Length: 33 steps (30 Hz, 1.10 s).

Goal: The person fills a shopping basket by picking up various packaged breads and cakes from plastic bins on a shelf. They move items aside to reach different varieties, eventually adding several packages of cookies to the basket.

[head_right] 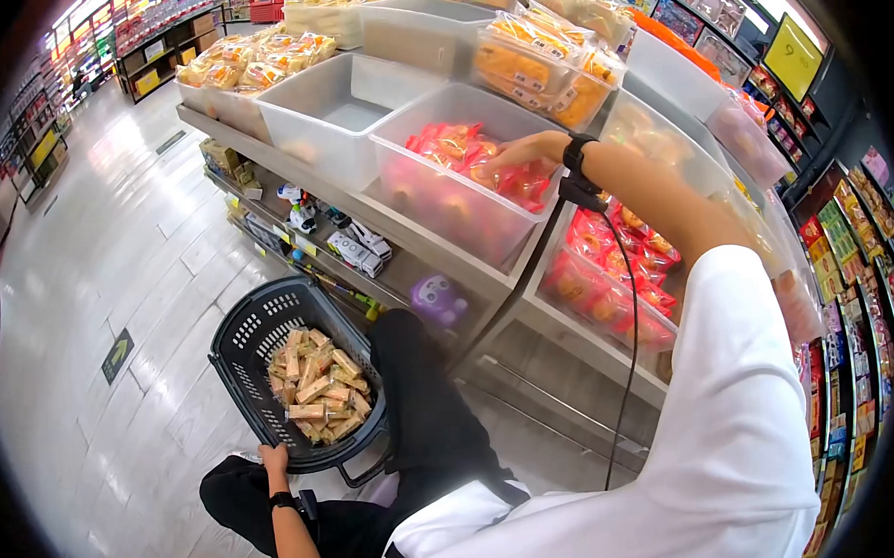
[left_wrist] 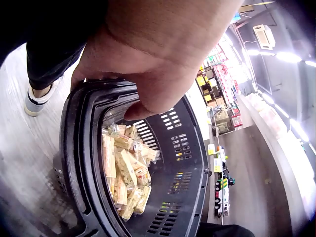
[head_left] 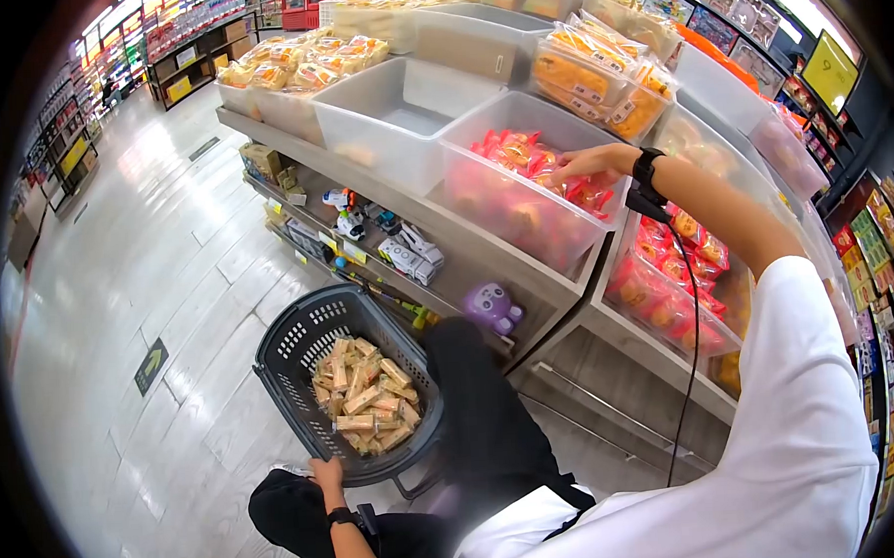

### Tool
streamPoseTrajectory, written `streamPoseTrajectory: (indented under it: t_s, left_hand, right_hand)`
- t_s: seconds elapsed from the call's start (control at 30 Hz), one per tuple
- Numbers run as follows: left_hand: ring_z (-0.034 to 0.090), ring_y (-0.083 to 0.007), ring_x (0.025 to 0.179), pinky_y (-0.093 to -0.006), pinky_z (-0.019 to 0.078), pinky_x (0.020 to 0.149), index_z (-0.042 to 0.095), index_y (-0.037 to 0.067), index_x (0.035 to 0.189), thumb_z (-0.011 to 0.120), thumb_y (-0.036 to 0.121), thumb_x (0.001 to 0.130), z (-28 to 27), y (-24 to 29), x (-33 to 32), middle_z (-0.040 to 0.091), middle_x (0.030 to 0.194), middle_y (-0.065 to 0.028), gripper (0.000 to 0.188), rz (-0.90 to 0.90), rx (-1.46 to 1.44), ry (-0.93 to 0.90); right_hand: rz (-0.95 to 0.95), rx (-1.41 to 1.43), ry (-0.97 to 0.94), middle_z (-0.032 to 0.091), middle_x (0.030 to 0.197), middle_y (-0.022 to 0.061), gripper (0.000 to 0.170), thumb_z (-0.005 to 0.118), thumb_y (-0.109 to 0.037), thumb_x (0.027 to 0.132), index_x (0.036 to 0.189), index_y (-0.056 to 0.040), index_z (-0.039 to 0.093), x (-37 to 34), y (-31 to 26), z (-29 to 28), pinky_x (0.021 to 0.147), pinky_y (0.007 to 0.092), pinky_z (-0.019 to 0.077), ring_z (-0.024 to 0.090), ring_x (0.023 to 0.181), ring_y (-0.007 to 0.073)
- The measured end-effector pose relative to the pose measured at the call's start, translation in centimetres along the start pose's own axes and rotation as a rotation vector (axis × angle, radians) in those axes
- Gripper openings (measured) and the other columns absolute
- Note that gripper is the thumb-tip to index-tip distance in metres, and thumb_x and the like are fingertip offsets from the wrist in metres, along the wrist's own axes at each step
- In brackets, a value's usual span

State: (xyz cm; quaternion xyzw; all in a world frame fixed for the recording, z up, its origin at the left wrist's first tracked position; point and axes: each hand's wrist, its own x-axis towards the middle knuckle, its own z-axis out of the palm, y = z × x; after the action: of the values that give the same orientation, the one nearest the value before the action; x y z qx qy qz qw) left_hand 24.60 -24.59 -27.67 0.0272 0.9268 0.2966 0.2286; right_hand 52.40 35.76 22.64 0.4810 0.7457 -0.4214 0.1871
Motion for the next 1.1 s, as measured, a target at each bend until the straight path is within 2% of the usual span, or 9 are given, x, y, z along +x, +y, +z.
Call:
streamPoseTrajectory:
  t_s: [0.2,0.23,0.43,0.47,0.53,0.63,0.8,0.9,1.1]
  left_hand:
    - [0.058,-0.0465,0.103,-0.0436,0.0433,0.093,0.039,-0.013,0.115,0.064,0.017,0.075,-1.4,1.9,-1.6,0.058,0.109,-0.0346,0.055,0.029,-0.107,-0.01]
    - [0.058,-0.047,0.105,-0.0437,0.0432,0.094,0.039,-0.014,0.115,0.064,0.017,0.075,-1.7,2.3,-1.9,0.058,0.11,-0.0352,0.056,0.023,-0.084,-0.013]
    - [0.056,-0.048,0.11,-0.0442,0.0432,0.095,0.036,-0.015,0.123,0.063,0.02,0.077,-1.0,1.4,-0.9,0.055,0.115,-0.0381,0.064,-0.019,-0.076,-0.036]
    - [0.055,-0.0479,0.111,-0.0444,0.043,0.095,0.035,-0.014,0.126,0.063,0.021,0.077,-1.1,1.6,-1.0,0.055,0.117,-0.0383,0.067,-0.023,-0.098,-0.039]
    - [0.055,-0.0478,0.111,-0.0446,0.043,0.095,0.033,-0.014,0.129,0.064,0.021,0.077,-1.5,1.8,-1.0,0.055,0.117,-0.038,0.069,-0.02,-0.081,-0.053]
    - [0.056,-0.0476,0.11,-0.0442,0.0425,0.096,0.036,-0.013,0.124,0.066,0.02,0.075,-1.8,1.7,-1.4,0.055,0.116,-0.0368,0.066,0.01,-0.059,-0.056]
    - [0.056,-0.048,0.11,-0.0437,0.0425,0.097,0.037,-0.013,0.122,0.065,0.02,0.075,-2.1,1.8,-1.4,0.056,0.114,-0.0364,0.064,0.036,-0.099,-0.068]
    - [0.056,-0.0482,0.109,-0.0434,0.0429,0.096,0.036,-0.014,0.122,0.065,0.02,0.074,-2.2,1.8,-1.4,0.056,0.114,-0.0372,0.065,0.056,-0.106,-0.07]
    - [0.056,-0.0487,0.11,-0.0434,0.0436,0.097,0.037,-0.015,0.123,0.065,0.02,0.073,-1.0,0.3,0.2,0.056,0.114,-0.039,0.066,0.01,-0.13,-0.087]
  right_hand:
    - [0.116,-0.007,-0.072,0.055,0.113,0.0096,0.078,0.073,-0.042,0.08,0.138,-0.0131,0.03,-0.9,-1.0,0.5,0.061,0.0321,0.0559,0.063,0.078,0.0145]
    - [0.051,-0.041,0.045,0.056,0.123,0.0101,0.062,0.073,-0.056,0.075,0.117,-0.0133,0.059,-0.7,-0.5,0.7,0.072,0.0444,0.0552,0.062,0.088,0.0259]
    - [0.058,0.055,0.294,0.054,0.127,0.0114,0.065,0.077,-0.055,0.071,0.119,-0.0143,0.06,-1.0,0.3,0.5,0.081,0.0523,0.0541,0.058,0.106,0.0303]
    - [0.057,0.053,0.294,0.054,0.127,0.0114,0.065,0.077,-0.055,0.071,0.119,-0.0143,0.06,-1.2,0.4,0.4,0.081,0.0523,0.0541,0.058,0.106,0.0303]
    - [0.071,0.071,0.037,0.055,0.127,0.0127,0.062,0.077,-0.055,0.071,0.115,-0.0136,0.063,-1.4,0.0,-0.1,0.081,0.0558,0.0535,0.056,0.112,0.0343]
    - [0.133,0.028,0.022,0.059,0.122,0.0137,0.06,0.078,-0.055,0.071,0.11,-0.0116,0.065,-0.9,-1.2,0.4,0.079,0.0551,0.0542,0.06,0.105,0.0353]
    - [0.163,-0.009,0.053,0.061,0.119,0.0141,0.06,0.08,-0.052,0.07,0.115,-0.0153,0.063,0.7,-1.6,-1.1,0.081,0.0553,0.0529,0.062,0.099,0.0343]
    - [0.148,0.026,0.012,0.054,0.13,0.0145,0.065,0.081,-0.044,0.07,0.124,-0.0167,0.057,1.7,-1.0,-1.9,0.084,0.0567,0.0512,0.058,0.107,0.0351]
    - [0.014,0.204,0.202,0.04,0.143,0.0173,0.093,0.08,-0.019,0.069,0.146,-0.0141,0.029,-0.2,-0.3,-1.2,0.082,0.0509,0.0551,0.055,0.116,0.0345]
